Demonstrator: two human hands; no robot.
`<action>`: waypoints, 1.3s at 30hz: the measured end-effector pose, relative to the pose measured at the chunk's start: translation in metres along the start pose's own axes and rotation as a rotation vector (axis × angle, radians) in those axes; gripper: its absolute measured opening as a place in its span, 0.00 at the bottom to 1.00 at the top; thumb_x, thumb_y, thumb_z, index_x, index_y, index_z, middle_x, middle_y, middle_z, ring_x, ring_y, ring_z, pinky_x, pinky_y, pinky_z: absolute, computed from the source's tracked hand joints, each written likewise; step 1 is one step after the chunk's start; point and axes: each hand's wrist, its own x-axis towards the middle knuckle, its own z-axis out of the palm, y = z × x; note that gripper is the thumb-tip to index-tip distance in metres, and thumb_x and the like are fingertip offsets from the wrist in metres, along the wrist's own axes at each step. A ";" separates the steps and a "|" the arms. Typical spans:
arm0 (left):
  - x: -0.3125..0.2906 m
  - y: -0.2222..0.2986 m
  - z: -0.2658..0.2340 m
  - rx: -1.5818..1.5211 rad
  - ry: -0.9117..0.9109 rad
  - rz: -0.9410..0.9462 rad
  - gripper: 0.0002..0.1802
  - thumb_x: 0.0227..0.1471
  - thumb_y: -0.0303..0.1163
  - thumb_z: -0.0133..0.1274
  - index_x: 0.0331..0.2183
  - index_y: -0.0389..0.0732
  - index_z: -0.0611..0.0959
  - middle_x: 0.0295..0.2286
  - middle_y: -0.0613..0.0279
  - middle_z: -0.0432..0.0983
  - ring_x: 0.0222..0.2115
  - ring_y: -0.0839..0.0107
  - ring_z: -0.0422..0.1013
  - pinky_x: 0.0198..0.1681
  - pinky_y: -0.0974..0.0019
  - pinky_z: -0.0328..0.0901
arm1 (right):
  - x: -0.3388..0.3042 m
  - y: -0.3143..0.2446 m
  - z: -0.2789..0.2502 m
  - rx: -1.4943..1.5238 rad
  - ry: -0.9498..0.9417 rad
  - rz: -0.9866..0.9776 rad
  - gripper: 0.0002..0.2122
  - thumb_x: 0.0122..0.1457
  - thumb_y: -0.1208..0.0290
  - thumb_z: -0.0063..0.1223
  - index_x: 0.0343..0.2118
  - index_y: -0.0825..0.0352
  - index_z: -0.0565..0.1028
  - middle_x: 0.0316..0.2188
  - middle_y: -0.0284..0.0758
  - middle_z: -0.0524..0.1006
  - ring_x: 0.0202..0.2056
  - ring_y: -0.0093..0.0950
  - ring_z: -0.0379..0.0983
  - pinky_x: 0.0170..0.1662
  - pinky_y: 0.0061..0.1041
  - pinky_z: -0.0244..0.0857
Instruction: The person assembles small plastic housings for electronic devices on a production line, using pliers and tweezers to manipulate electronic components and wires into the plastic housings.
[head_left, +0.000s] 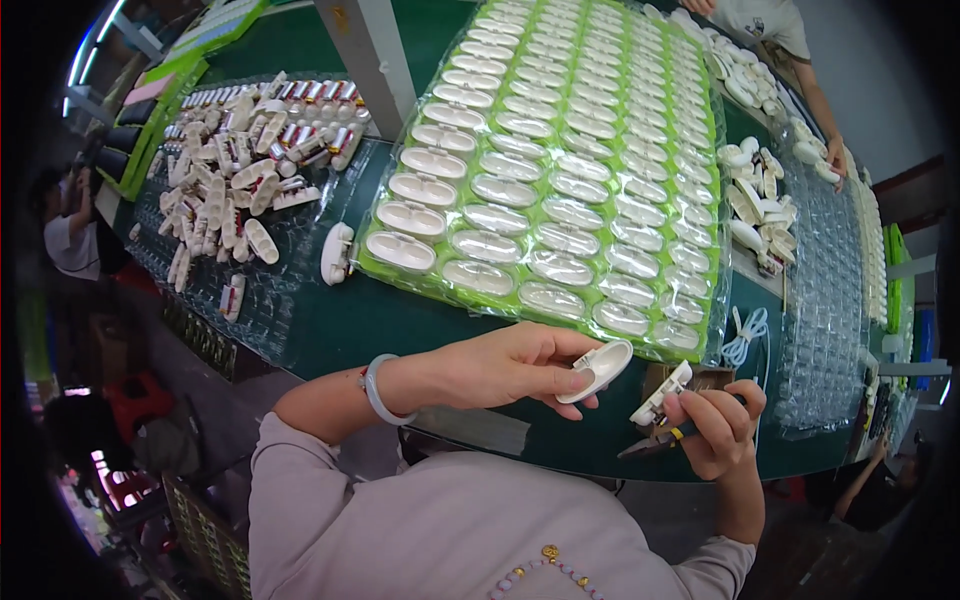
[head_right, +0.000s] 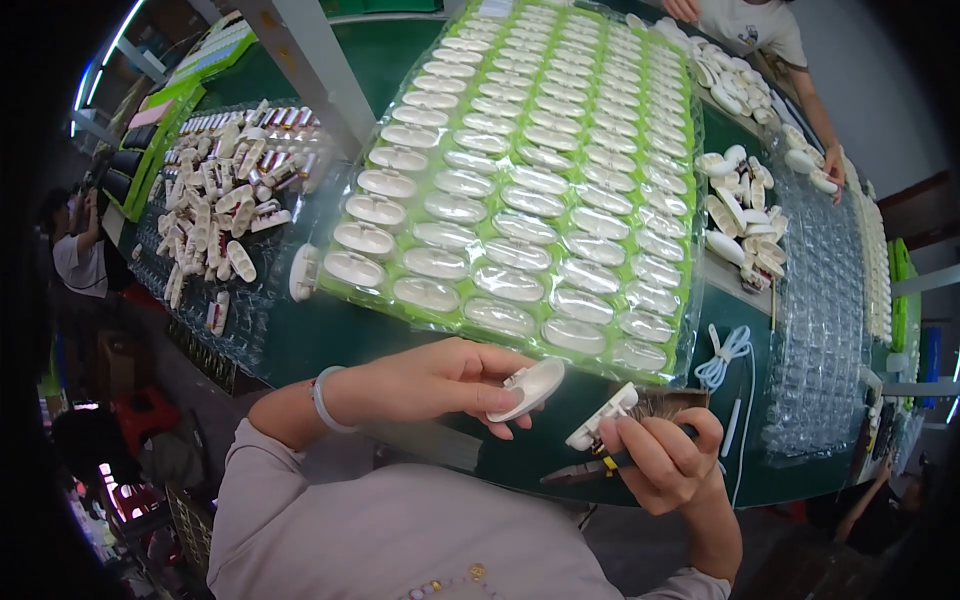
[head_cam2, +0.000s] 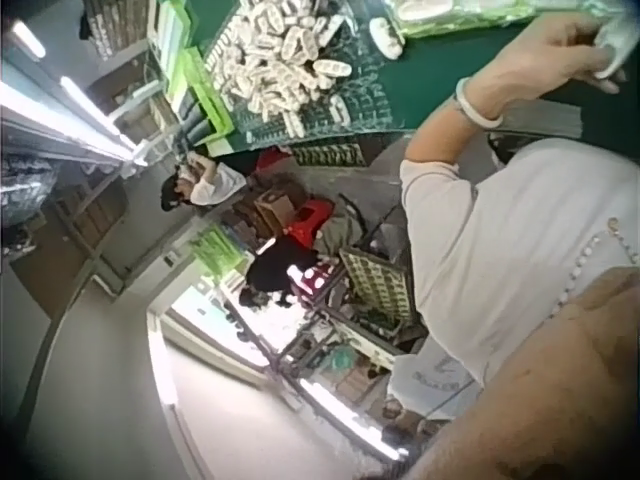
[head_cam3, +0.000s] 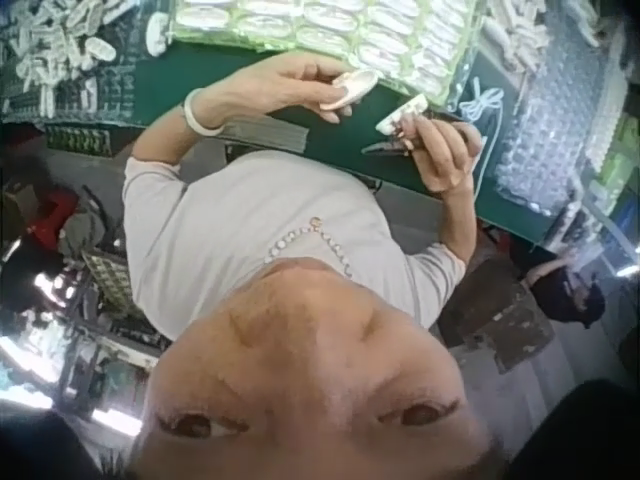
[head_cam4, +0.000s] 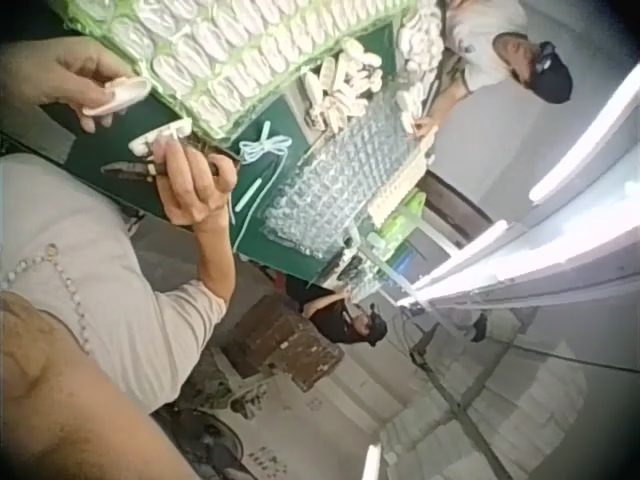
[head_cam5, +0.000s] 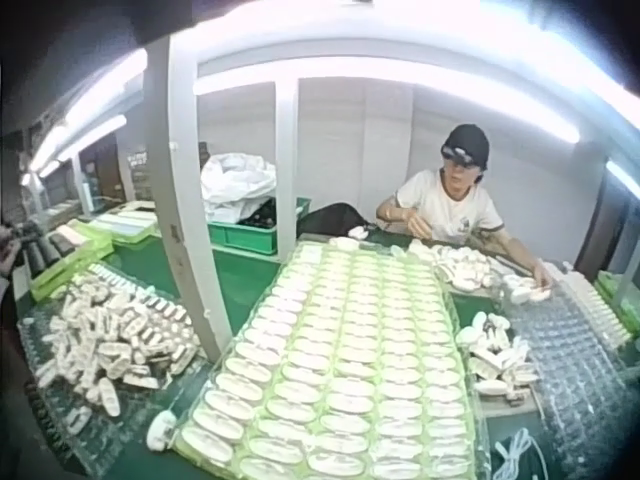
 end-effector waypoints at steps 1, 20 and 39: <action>-0.003 0.007 0.000 0.051 0.064 0.014 0.22 0.54 0.30 0.46 0.50 0.33 0.65 0.37 0.61 0.69 0.37 0.76 0.69 0.41 0.73 0.67 | -0.002 0.002 0.000 0.019 0.018 -0.005 0.10 0.38 0.76 0.60 0.27 0.67 0.74 0.35 0.31 0.69 0.32 0.25 0.66 0.33 0.30 0.57; 0.104 0.260 -0.258 1.701 1.478 0.060 0.12 0.34 0.31 0.63 0.29 0.45 0.83 0.36 0.53 0.73 0.41 0.57 0.67 0.42 0.60 0.66 | -0.038 0.006 -0.024 -0.098 0.012 0.300 0.12 0.40 0.77 0.59 0.31 0.63 0.73 0.32 0.29 0.68 0.31 0.25 0.64 0.34 0.30 0.56; 0.091 0.208 -0.144 2.163 1.142 0.481 0.06 0.44 0.30 0.50 0.26 0.38 0.76 0.26 0.52 0.71 0.33 0.57 0.70 0.35 0.60 0.65 | 0.022 0.042 -0.032 -0.079 -0.089 0.326 0.10 0.37 0.83 0.57 0.27 0.70 0.74 0.32 0.35 0.70 0.33 0.32 0.67 0.35 0.32 0.58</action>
